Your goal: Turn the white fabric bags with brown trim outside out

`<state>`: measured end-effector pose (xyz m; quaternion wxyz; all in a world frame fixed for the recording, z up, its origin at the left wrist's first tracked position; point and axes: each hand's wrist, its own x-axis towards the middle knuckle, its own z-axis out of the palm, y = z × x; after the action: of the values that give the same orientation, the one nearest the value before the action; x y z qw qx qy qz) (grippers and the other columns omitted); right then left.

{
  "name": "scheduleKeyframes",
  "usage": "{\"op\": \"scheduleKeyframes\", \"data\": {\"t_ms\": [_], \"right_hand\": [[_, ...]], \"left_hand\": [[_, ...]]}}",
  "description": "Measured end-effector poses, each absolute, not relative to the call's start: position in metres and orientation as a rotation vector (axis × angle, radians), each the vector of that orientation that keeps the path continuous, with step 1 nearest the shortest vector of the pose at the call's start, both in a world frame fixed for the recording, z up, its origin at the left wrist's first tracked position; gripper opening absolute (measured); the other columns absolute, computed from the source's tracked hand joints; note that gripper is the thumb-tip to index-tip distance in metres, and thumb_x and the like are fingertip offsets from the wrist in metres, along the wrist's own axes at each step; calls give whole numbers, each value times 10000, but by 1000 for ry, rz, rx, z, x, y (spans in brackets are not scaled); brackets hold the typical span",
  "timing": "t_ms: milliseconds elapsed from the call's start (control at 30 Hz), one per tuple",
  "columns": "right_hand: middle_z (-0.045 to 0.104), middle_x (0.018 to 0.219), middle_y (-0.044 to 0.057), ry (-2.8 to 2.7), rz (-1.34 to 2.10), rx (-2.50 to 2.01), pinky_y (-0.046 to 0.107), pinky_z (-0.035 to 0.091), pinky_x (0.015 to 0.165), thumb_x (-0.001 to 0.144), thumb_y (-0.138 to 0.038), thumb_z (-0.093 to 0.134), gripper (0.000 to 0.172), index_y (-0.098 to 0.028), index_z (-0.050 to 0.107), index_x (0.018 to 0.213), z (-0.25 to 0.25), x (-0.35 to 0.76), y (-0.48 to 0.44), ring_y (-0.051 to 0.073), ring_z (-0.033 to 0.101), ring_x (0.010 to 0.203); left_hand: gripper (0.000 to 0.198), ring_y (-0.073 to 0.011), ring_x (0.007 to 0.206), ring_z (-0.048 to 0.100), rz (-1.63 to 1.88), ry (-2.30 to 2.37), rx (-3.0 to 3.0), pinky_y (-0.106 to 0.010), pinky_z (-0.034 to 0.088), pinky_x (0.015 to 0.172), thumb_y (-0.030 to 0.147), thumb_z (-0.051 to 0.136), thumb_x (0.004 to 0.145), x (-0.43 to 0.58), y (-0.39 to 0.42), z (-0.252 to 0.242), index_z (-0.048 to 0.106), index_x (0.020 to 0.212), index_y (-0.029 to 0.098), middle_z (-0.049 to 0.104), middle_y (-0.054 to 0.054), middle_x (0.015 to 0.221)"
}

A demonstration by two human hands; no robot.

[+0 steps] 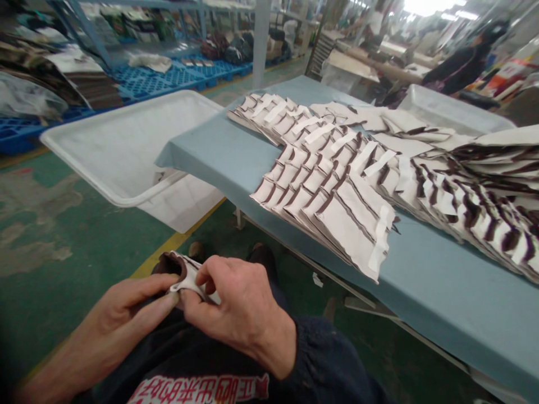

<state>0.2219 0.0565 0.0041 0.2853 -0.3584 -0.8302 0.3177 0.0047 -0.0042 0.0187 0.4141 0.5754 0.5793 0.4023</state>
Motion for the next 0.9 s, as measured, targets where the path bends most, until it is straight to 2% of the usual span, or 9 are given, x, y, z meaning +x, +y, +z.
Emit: {"op": "scheduleKeyframes", "data": {"t_ms": [200, 300, 367, 467, 633, 733, 900], "right_hand": [[849, 857, -14, -2157, 894, -1022, 270, 530, 673, 1087, -308, 866, 135, -256, 766, 1012, -8, 222, 54, 163, 772, 701], [889, 992, 27, -2206, 676, -813, 281, 587, 723, 1170, -287, 820, 47, -241, 814, 1161, -10, 224, 60, 177, 821, 801], [902, 1062, 49, -2264, 474, -663, 290, 617, 780, 1238, -284, 785, 66, -242, 836, 1233, -9, 224, 66, 188, 851, 890], [885, 1012, 47, -2329, 249, -537, 321, 604, 763, 1283, -292, 777, 140, -236, 848, 1177, -6, 224, 74, 190, 816, 847], [892, 976, 24, -2349, 164, -505, 338, 604, 722, 1330, -298, 686, 243, -248, 828, 1140, -3, 222, 75, 185, 781, 801], [879, 921, 8, -2352, 155, -499, 345, 591, 684, 1323, -261, 670, 277, -251, 806, 1081, -6, 219, 72, 179, 746, 739], [864, 878, 17, -2330, 158, -587, 350, 606, 709, 1264, -184, 659, 278, -248, 782, 1022, -8, 214, 68, 191, 778, 738]], "left_hand": [[361, -240, 693, 883, 1004, 1409, 1545, -238, 700, 697, 403, 677, 1087, 8, -3, 19, 834, 790, 269, 907, -15, 782], [362, -205, 648, 852, 1038, 1420, 1606, -213, 690, 694, 366, 653, 1089, 9, -2, 18, 793, 767, 277, 896, 11, 760], [366, -189, 632, 848, 1057, 1435, 1647, -198, 670, 676, 339, 640, 1079, 10, -1, 18, 768, 741, 280, 887, 20, 745], [369, -175, 621, 863, 1080, 1443, 1699, -189, 625, 632, 311, 617, 1066, 10, 0, 20, 769, 731, 277, 881, 22, 731], [376, -153, 607, 862, 1092, 1404, 1754, -201, 577, 611, 269, 592, 1073, 9, 1, 21, 802, 761, 266, 876, 38, 721], [376, -152, 606, 848, 1081, 1415, 1780, -223, 563, 611, 252, 583, 1086, 7, 0, 18, 816, 790, 264, 869, 50, 724], [383, -192, 605, 821, 1013, 1459, 1835, -286, 542, 597, 265, 568, 1101, 3, -2, 12, 805, 800, 268, 857, 22, 729]]}}
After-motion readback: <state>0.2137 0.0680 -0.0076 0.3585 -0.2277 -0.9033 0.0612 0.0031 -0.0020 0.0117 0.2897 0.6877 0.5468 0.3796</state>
